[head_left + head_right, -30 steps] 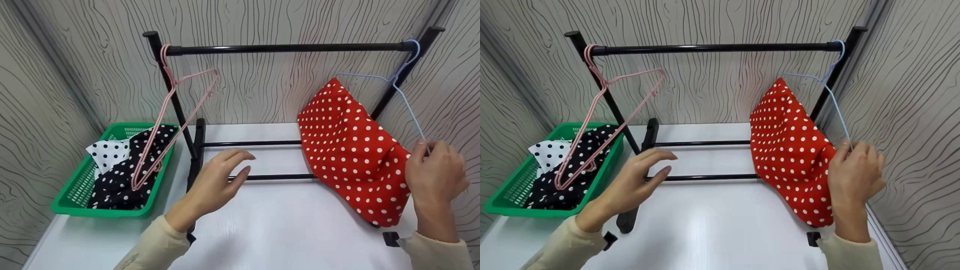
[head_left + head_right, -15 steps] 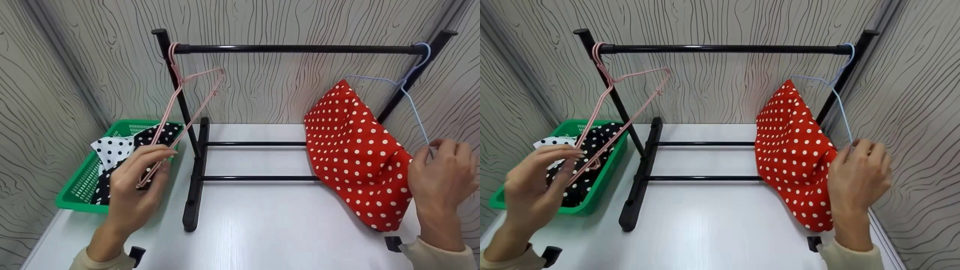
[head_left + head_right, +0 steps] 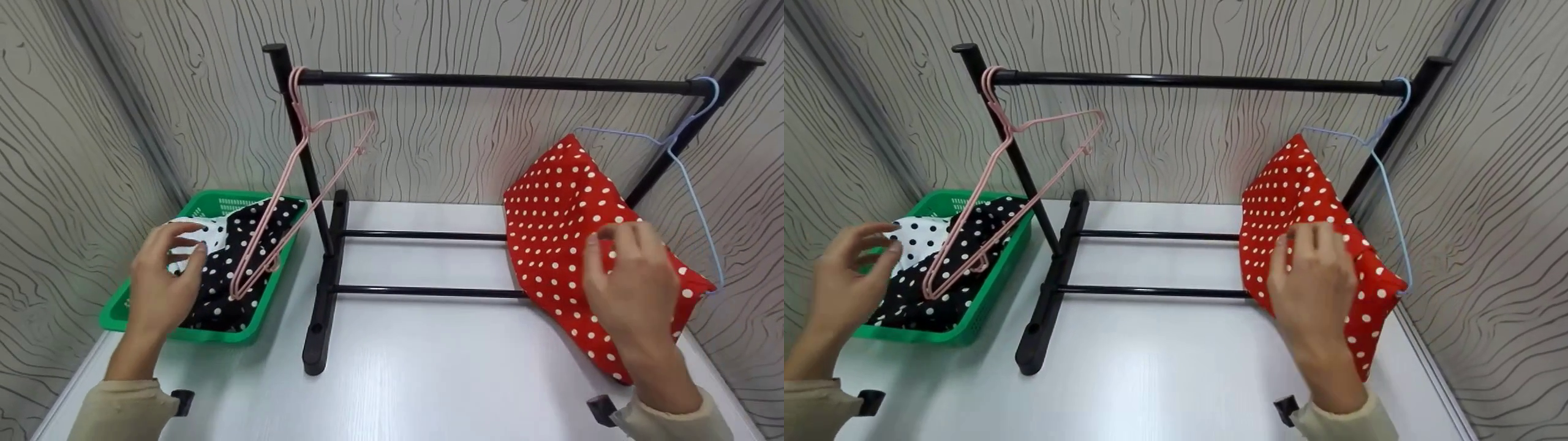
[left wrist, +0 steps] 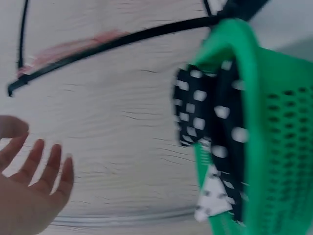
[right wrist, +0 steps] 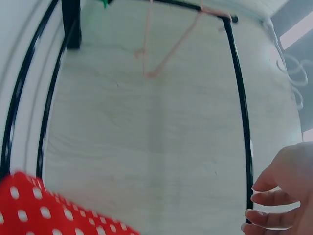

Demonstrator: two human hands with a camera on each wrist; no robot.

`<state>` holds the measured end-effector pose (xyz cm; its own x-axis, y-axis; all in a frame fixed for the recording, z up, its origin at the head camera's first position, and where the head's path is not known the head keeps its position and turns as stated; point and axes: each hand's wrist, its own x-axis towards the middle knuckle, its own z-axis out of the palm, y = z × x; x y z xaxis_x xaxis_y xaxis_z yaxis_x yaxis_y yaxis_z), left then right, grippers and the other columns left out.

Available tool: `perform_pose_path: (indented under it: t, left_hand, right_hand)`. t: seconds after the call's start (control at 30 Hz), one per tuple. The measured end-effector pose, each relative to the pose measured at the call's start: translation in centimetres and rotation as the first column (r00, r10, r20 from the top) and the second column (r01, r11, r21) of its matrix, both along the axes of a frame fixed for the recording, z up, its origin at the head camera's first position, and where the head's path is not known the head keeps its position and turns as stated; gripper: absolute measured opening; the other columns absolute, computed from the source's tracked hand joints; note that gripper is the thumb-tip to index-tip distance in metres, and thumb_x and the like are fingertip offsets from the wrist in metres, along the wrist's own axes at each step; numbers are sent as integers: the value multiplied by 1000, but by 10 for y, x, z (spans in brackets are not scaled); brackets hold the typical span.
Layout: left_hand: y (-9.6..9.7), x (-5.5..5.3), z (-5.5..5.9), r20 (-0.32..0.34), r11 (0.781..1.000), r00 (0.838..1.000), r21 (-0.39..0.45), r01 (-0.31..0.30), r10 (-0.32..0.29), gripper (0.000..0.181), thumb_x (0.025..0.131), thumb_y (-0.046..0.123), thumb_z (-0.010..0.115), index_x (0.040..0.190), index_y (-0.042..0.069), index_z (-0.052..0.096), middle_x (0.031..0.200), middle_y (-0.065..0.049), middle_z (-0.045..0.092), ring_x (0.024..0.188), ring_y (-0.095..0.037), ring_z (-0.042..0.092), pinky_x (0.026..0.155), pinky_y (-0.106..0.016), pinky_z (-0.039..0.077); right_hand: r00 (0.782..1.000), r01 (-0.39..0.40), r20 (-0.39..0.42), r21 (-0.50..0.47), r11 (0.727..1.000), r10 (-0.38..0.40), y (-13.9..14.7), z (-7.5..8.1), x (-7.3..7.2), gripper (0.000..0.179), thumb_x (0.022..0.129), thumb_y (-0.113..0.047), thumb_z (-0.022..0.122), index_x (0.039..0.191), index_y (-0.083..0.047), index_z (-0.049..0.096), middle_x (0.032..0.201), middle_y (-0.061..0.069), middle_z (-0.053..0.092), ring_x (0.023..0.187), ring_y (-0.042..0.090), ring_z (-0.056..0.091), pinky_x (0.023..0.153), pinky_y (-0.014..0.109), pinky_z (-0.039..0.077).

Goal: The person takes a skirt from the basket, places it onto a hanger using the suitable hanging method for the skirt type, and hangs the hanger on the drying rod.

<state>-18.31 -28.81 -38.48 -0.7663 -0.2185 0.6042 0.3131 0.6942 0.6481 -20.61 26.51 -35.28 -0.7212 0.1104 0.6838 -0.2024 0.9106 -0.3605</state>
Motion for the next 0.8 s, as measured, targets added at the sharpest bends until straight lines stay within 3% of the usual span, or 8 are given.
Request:
perform_pose_path:
  t: [0.03, 0.1, 0.17, 0.23, 0.37, 0.5, 0.67, 0.8]
  left_hand:
    - [-6, -4, -7, 85, 999, 996, -32, 9, -7, 38, 98, 7, 64, 136, 1, 59, 136, -19, 55, 119, -32, 56, 98, -42, 48]
    - [-18, -11, -19, 254, 995, 967, -93, 45, -20, 54, 99, 18, 67, 147, 3, 48, 147, -26, 43, 132, -49, 43, 104, -63, 39]
    - [-28, -17, -29, 410, 986, 912, -139, 88, -23, 75, 97, 29, 71, 156, 3, 33, 155, -33, 29, 140, -61, 25, 104, -79, 25]
    - [-34, -22, -36, 538, 976, 843, -181, 120, -4, 94, 93, 39, 75, 160, 3, 20, 158, -37, 19, 142, -66, 12, 106, -83, 16]
    - [-38, -29, -47, 695, 961, 718, -224, 163, 40, 115, 86, 53, 77, 161, 0, 8, 158, -42, 11, 139, -70, 11, 106, -82, 16]
    - [-38, -33, -52, 771, 958, 635, -210, 194, 41, 118, 87, 56, 76, 161, -2, 5, 155, -46, 11, 135, -72, 17, 104, -82, 24]
    - [-38, -34, -53, 806, 955, 590, -206, 212, 43, 121, 82, 53, 81, 161, -1, 6, 153, -46, 15, 134, -71, 20, 103, -81, 27]
    - [-35, -35, -53, 806, 942, 587, -251, 223, 76, 127, 75, 53, 87, 160, -2, 10, 150, -46, 18, 132, -70, 22, 101, -83, 27]
  right_hand:
    - [999, -47, 21, 12, 999, 47, -10, -3, -4, 25, 95, -12, 68, 113, 4, 63, 112, 21, 62, 101, 39, 61, 81, 58, 51]
    - [987, -152, 66, 47, 987, 148, -31, -12, -14, 23, 93, -12, 72, 111, 1, 64, 109, 17, 63, 98, 35, 63, 81, 54, 54]
    - [960, -261, 128, 82, 962, 250, -51, -22, -27, 21, 93, -13, 73, 109, -2, 66, 108, 13, 64, 99, 32, 63, 84, 52, 55]
    - [920, -363, 199, 115, 925, 336, -72, -33, -38, 18, 94, -15, 71, 108, -5, 67, 109, 11, 65, 101, 31, 63, 88, 50, 53]
    - [851, -496, 292, 176, 850, 436, -107, -54, -58, 19, 97, -19, 68, 113, -8, 68, 115, 8, 65, 108, 30, 63, 95, 49, 51]
    - [814, -562, 318, 218, 798, 486, -135, -68, -72, 20, 99, -20, 66, 115, -10, 67, 120, 7, 64, 112, 28, 62, 97, 47, 50]
    - [782, -618, 325, 293, 730, 532, -166, -82, -85, 20, 101, -22, 63, 117, -11, 66, 122, 7, 62, 114, 28, 60, 97, 48, 50]
    - [756, -652, 355, 327, 685, 550, -185, -90, -91, 18, 101, -22, 62, 117, -12, 64, 122, 6, 60, 114, 28, 58, 99, 49, 49]
